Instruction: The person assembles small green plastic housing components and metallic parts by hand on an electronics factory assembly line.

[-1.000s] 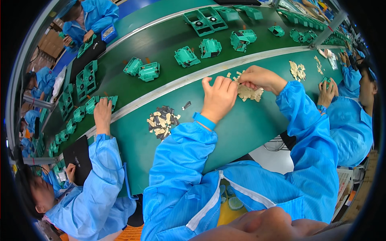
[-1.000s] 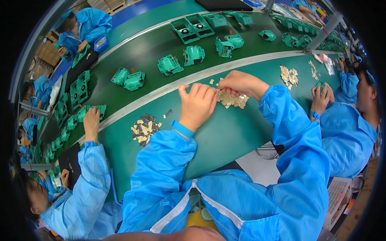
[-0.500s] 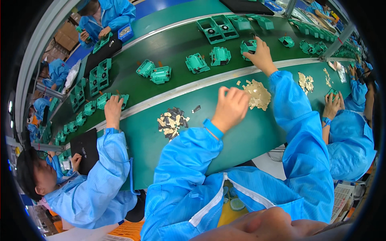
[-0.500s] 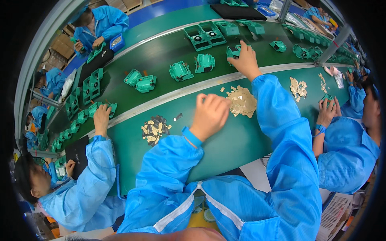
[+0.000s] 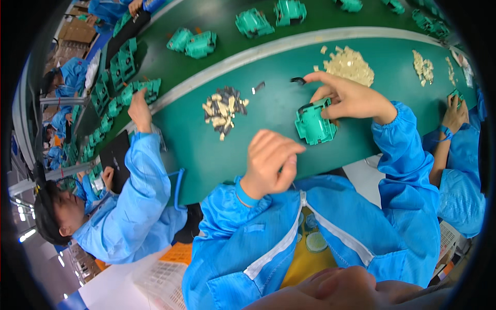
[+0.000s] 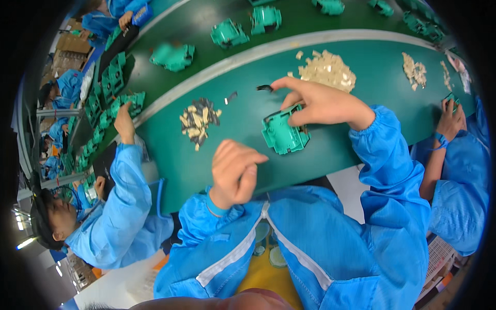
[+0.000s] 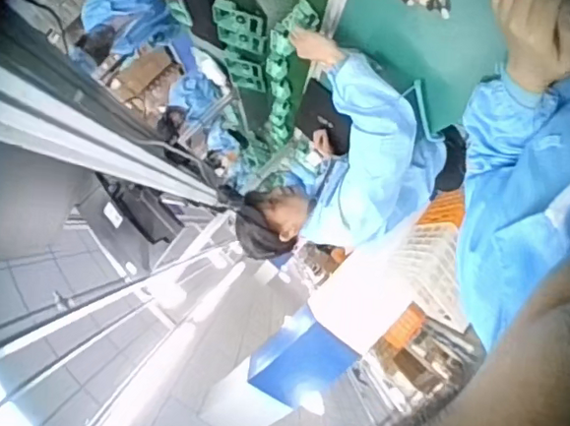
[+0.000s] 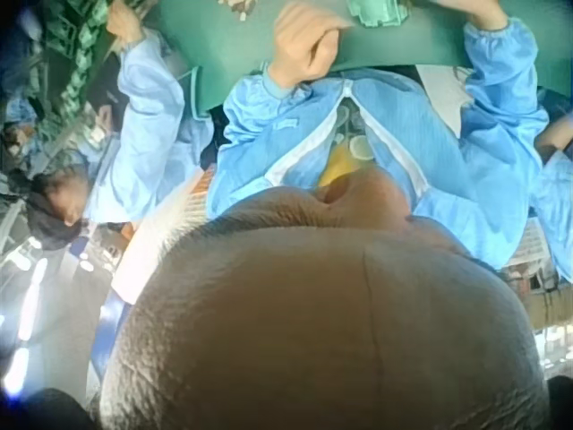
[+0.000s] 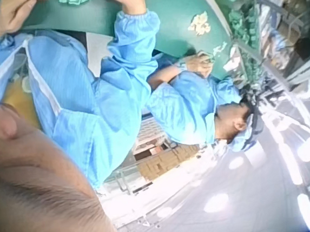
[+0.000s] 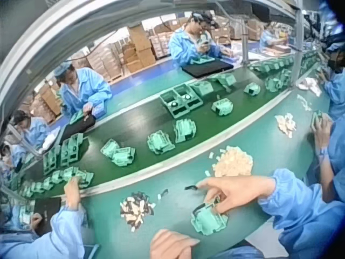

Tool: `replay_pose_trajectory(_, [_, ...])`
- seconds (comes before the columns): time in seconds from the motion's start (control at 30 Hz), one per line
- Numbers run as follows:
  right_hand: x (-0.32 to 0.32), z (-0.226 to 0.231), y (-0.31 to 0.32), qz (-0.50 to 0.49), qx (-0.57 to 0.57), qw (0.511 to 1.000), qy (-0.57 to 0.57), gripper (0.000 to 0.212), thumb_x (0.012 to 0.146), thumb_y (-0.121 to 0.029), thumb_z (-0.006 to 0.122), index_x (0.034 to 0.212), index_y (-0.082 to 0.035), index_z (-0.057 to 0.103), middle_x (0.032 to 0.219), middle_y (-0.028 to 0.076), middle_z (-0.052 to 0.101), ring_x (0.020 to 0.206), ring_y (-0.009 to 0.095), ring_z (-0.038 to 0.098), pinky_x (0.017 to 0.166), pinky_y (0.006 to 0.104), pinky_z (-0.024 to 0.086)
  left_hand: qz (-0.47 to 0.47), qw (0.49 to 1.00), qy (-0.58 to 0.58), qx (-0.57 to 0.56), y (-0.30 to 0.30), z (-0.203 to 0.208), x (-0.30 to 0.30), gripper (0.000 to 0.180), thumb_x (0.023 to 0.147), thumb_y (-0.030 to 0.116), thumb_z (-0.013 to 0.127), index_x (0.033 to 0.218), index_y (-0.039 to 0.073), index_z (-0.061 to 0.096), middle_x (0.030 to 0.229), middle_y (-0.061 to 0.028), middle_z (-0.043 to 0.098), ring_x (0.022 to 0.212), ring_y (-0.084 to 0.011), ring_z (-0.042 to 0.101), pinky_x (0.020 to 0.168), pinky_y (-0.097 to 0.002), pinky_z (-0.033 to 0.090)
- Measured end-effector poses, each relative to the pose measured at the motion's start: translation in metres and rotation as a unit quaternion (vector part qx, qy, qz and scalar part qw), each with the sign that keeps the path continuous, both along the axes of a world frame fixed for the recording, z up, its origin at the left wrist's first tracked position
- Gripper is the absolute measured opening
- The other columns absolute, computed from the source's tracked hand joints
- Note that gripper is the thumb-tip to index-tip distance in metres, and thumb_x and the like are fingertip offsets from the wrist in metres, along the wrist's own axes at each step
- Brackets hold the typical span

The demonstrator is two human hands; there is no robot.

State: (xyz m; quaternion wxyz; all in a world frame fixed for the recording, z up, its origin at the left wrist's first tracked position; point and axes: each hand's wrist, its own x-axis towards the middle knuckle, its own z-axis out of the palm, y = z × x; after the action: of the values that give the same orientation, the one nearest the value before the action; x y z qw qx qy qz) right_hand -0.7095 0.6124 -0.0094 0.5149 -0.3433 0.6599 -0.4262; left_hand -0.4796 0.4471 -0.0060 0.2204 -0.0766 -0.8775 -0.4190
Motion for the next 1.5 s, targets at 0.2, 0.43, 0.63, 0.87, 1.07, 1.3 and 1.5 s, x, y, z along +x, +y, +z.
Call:
replay_pose_trajectory(0.2, [0.036,-0.010,0.016,-0.131,-0.179,0.963,0.152,0.069,0.087,-0.011,0.076,0.149,-0.005,0.047,0.139,0.015,0.061,0.124,0.020,0.058,0.104,0.0368,0.044,0.067,0.993,-0.092,-0.013,-0.005,-0.011,0.009,0.023,0.081,0.009,0.075,0.104,0.003,0.073,0.104,-0.0146,0.072,0.091,-0.0346,0.065,0.082,-0.0446,0.049])
replay_pose_trajectory(0.43, [0.080,-0.032,0.067,-0.383,-0.217,0.897,-0.025,0.017,0.095,-0.003,0.065,0.112,-0.002,0.060,0.120,0.010,0.066,0.111,0.017,0.060,0.099,0.0325,0.045,0.043,0.978,-0.182,-0.096,0.007,-0.017,-0.003,0.066,0.076,0.016,0.083,0.137,0.009,0.060,0.149,-0.0153,0.049,0.130,-0.0391,0.049,0.107,-0.0500,0.043])
replay_pose_trajectory(0.63, [0.117,-0.044,0.071,-0.388,-0.173,0.900,-0.097,0.006,0.096,0.003,0.064,0.096,-0.002,0.059,0.102,0.005,0.063,0.093,0.011,0.058,0.085,0.0249,0.046,0.126,0.941,-0.280,-0.145,0.035,-0.008,0.006,0.073,0.075,0.021,0.088,0.140,0.011,0.057,0.154,-0.0144,0.044,0.134,-0.0398,0.047,0.110,-0.0524,0.041])
replay_pose_trajectory(0.87, [0.118,-0.045,0.065,-0.354,-0.124,0.914,-0.154,0.013,0.093,0.005,0.068,0.092,-0.003,0.057,0.098,0.002,0.062,0.085,0.004,0.055,0.075,0.0206,0.045,0.042,0.977,-0.184,-0.100,0.033,-0.015,-0.009,0.078,0.072,0.021,0.090,0.141,0.013,0.057,0.150,-0.0175,0.045,0.127,-0.0406,0.050,0.109,-0.0517,0.040])
replay_pose_trajectory(1.07, [0.116,-0.044,0.067,-0.305,-0.088,0.930,-0.185,0.017,0.091,0.006,0.068,0.088,-0.004,0.055,0.096,0.001,0.063,0.082,0.002,0.056,0.071,0.0193,0.044,0.066,0.977,-0.199,-0.031,0.039,-0.028,-0.007,0.071,0.072,0.017,0.088,0.138,0.015,0.061,0.149,-0.0166,0.046,0.131,-0.0420,0.047,0.111,-0.0521,0.040])
replay_pose_trajectory(1.3, [0.114,-0.038,0.060,-0.313,-0.059,0.927,-0.196,0.018,0.090,0.005,0.069,0.088,-0.006,0.055,0.091,-0.001,0.063,0.077,0.000,0.054,0.067,0.0181,0.043,0.061,0.979,-0.191,0.033,0.041,-0.035,-0.007,0.059,0.075,0.010,0.082,0.132,0.014,0.065,0.138,-0.0138,0.051,0.132,-0.0391,0.043,0.110,-0.0486,0.039])
replay_pose_trajectory(1.5, [0.115,-0.034,0.056,-0.313,-0.027,0.932,-0.181,0.017,0.090,0.005,0.069,0.087,-0.006,0.055,0.087,-0.003,0.060,0.074,-0.001,0.051,0.063,0.0183,0.040,0.072,0.980,-0.177,0.055,0.044,-0.036,-0.007,0.056,0.076,0.006,0.076,0.131,0.012,0.066,0.134,-0.0128,0.052,0.130,-0.0375,0.044,0.110,-0.0473,0.038])
